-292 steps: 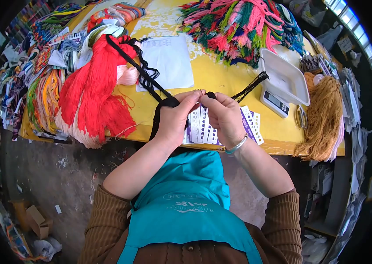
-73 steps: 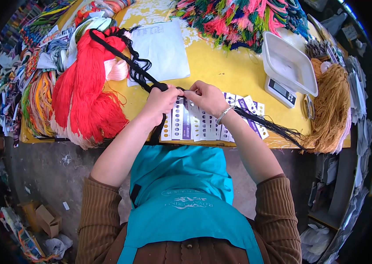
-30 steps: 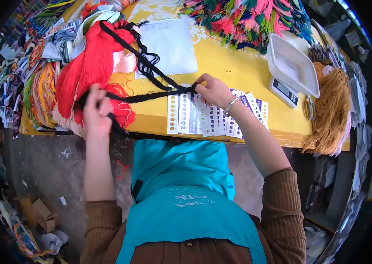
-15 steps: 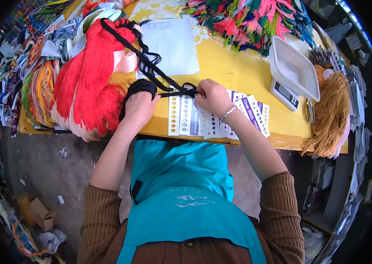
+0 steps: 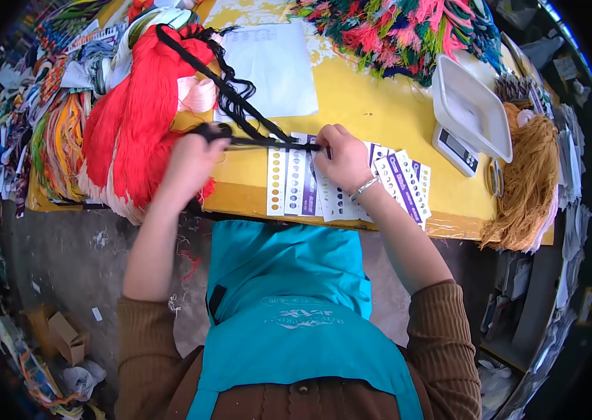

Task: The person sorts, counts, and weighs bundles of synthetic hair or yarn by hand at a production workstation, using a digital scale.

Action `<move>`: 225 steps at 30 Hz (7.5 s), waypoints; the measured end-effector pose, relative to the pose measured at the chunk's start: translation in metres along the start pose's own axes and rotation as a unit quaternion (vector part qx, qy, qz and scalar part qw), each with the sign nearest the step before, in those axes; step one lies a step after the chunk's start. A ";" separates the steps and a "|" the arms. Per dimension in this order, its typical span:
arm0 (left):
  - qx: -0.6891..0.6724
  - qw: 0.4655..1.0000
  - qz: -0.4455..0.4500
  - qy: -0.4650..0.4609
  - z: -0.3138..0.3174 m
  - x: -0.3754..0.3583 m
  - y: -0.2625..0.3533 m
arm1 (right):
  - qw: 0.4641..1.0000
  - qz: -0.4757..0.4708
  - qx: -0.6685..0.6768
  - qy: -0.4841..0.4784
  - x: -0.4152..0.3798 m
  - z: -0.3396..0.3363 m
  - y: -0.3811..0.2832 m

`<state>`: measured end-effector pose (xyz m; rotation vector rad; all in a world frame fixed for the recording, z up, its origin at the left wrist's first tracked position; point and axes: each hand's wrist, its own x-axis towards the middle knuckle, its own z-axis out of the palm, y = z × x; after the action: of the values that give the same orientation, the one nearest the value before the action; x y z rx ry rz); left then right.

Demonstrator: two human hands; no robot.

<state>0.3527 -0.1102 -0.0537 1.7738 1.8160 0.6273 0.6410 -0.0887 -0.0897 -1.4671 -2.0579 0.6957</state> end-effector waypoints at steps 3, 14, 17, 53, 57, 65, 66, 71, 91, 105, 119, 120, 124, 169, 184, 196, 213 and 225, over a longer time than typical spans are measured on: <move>-0.131 0.990 0.049 0.020 -0.033 -0.007 -0.032 | 0.997 -0.037 -0.062 0.035 -0.001 0.003 -0.004; 0.101 0.993 0.057 0.011 -0.080 -0.001 -0.028 | 0.996 -0.022 -0.080 0.024 -0.004 0.005 -0.010; 0.329 0.942 0.039 0.055 -0.063 -0.010 0.023 | 0.997 -0.023 -0.064 0.034 -0.003 0.006 -0.007; -0.143 0.974 0.127 -0.117 0.090 0.039 0.061 | 0.998 -0.031 -0.007 0.053 -0.007 0.005 0.004; -0.143 0.958 0.110 -0.222 0.082 0.034 0.066 | 0.998 -0.021 -0.014 0.058 -0.006 0.007 0.001; -0.119 0.952 0.099 -0.265 0.074 0.040 0.064 | 0.999 -0.014 -0.003 0.049 -0.007 0.002 -0.002; -0.125 0.947 0.091 -0.283 0.072 0.041 0.063 | 0.999 -0.014 -0.004 0.045 -0.006 0.001 -0.002; -0.266 0.934 -0.012 -0.239 0.021 0.037 0.056 | 0.999 -0.008 -0.052 0.011 -0.006 0.000 -0.003; -0.198 0.932 -0.039 0.300 -0.282 0.222 -0.033 | 0.998 0.002 -0.070 0.006 -0.001 0.002 -0.009; 0.456 0.886 0.065 0.050 -0.336 0.078 -0.031 | 0.994 -0.044 -0.095 0.041 -0.004 0.007 -0.010; -0.466 0.822 -0.048 0.323 -0.595 -0.234 -0.130 | 0.993 -0.053 -0.094 0.046 -0.006 0.009 -0.012; -0.498 0.805 0.013 0.323 -0.614 -0.261 -0.143 | 0.993 -0.054 -0.096 0.047 -0.006 0.010 -0.012; -0.507 0.733 0.010 0.454 -0.615 -0.325 -0.163 | 0.994 -0.061 -0.081 0.041 -0.006 0.008 -0.011; -0.698 0.706 0.041 -0.115 -0.044 -0.126 0.010 | 0.841 0.052 0.504 -0.191 -0.046 0.043 -0.199; -0.705 0.693 0.041 -0.142 -0.030 -0.118 0.018 | 0.720 0.124 0.660 -0.176 -0.052 0.042 -0.172; -0.705 0.701 0.026 -0.102 -0.013 -0.109 0.016 | 0.752 0.130 0.641 -0.078 -0.052 0.045 -0.166; -0.846 0.528 -0.012 -0.067 -0.062 -0.113 -0.036 | 0.655 0.112 0.673 -0.325 -0.029 0.000 -0.157; -0.621 0.441 -0.260 0.594 -0.133 -0.309 -0.395 | 0.718 -0.066 0.691 -0.041 0.081 -0.166 -0.141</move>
<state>-0.0314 -0.4281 -0.1960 -0.5215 1.3442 2.3678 0.6322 -0.0331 0.1361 -0.3559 -0.9830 1.6944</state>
